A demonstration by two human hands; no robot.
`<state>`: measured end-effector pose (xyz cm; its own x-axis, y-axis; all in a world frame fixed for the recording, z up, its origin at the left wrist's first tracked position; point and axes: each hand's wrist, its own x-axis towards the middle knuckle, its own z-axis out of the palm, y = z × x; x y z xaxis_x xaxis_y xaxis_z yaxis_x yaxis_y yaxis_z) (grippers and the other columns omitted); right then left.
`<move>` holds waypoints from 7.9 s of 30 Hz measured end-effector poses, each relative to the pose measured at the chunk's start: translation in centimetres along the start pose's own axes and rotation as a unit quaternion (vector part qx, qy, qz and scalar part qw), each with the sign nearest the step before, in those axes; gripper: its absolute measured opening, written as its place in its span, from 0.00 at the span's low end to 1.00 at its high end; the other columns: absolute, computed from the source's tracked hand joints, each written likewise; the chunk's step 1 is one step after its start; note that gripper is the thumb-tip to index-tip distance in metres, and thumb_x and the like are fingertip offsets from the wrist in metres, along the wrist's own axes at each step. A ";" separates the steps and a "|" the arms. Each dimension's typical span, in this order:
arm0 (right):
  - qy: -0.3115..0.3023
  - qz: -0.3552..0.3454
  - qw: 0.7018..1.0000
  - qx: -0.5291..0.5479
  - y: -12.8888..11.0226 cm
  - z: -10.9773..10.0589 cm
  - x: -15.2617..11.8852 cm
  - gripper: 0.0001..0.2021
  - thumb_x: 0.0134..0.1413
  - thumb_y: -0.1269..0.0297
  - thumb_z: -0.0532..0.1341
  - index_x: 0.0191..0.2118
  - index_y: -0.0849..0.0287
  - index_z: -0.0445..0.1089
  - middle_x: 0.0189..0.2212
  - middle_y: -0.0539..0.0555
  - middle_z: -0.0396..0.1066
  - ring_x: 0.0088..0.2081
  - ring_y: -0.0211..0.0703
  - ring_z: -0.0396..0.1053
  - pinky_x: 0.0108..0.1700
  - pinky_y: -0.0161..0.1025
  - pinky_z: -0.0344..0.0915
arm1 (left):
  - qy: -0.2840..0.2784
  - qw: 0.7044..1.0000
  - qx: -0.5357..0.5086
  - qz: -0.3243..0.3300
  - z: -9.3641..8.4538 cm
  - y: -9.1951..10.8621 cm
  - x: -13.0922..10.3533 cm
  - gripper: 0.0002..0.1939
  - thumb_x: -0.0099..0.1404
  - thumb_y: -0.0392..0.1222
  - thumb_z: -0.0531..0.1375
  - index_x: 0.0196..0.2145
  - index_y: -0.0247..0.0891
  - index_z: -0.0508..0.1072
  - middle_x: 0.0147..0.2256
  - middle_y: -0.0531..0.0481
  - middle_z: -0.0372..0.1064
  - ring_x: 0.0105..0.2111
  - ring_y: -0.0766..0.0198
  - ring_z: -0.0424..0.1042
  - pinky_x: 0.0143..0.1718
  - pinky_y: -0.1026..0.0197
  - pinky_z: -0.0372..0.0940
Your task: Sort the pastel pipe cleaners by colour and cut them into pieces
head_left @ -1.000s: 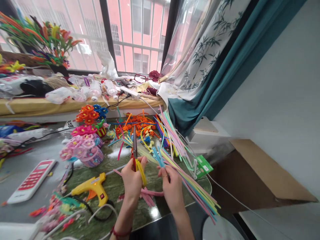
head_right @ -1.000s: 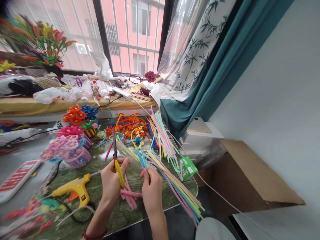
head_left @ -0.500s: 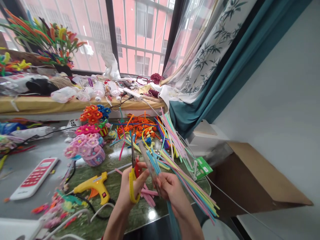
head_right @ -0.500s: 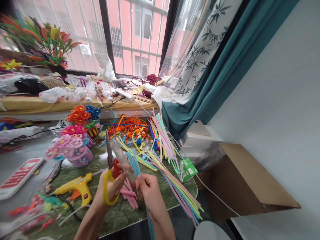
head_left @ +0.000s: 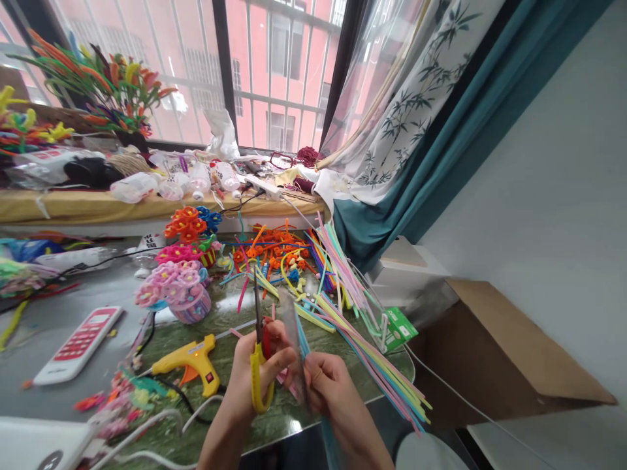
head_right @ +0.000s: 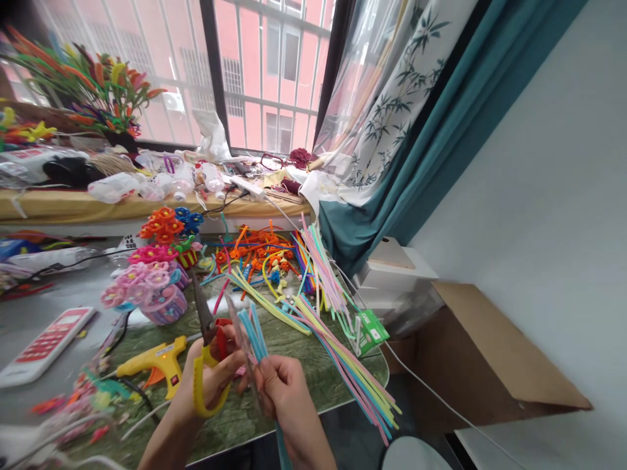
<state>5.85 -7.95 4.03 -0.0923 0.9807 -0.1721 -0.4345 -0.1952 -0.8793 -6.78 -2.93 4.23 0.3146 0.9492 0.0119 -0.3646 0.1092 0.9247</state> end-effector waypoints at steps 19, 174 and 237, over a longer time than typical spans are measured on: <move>0.168 -0.133 0.962 -0.170 1.3 0.3 0.4 0.26 0.56 0.39 0.56 0.23 0.58 0.63 0.18 0.45 0.56 0.21 0.36 0.51 0.23 0.34 0.50 | 0.128 0.985 0.114 -0.012 2.9 -0.2 -3.4 0.15 0.53 0.51 0.68 0.22 0.37 0.73 0.21 0.54 0.67 0.21 0.67 0.65 0.24 0.67 0.62; 0.199 -0.108 0.960 -0.165 7.5 -1.4 -3.0 0.26 0.57 0.37 0.54 0.36 0.55 0.76 0.16 0.47 0.59 0.20 0.40 0.58 0.23 0.34 0.59 | 0.225 0.967 0.110 0.043 2.8 0.7 -2.0 0.16 0.52 0.51 0.69 0.32 0.37 0.76 0.19 0.56 0.70 0.19 0.68 0.70 0.21 0.70 0.66; 0.080 -0.069 0.992 -0.064 6.9 -1.1 -3.0 0.26 0.56 0.38 0.57 0.34 0.60 0.74 0.17 0.43 0.51 0.18 0.30 0.42 0.19 0.30 0.43 | 0.196 0.976 0.091 0.000 3.0 1.6 -1.3 0.19 0.50 0.54 0.70 0.28 0.37 0.71 0.18 0.60 0.66 0.14 0.72 0.66 0.15 0.72 0.62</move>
<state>4.11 -12.21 -2.02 0.1086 0.9886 -0.1047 -0.3143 -0.0658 -0.9470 -5.13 -4.86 6.84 -0.0570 0.9932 -0.1018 -0.1911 0.0892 0.9775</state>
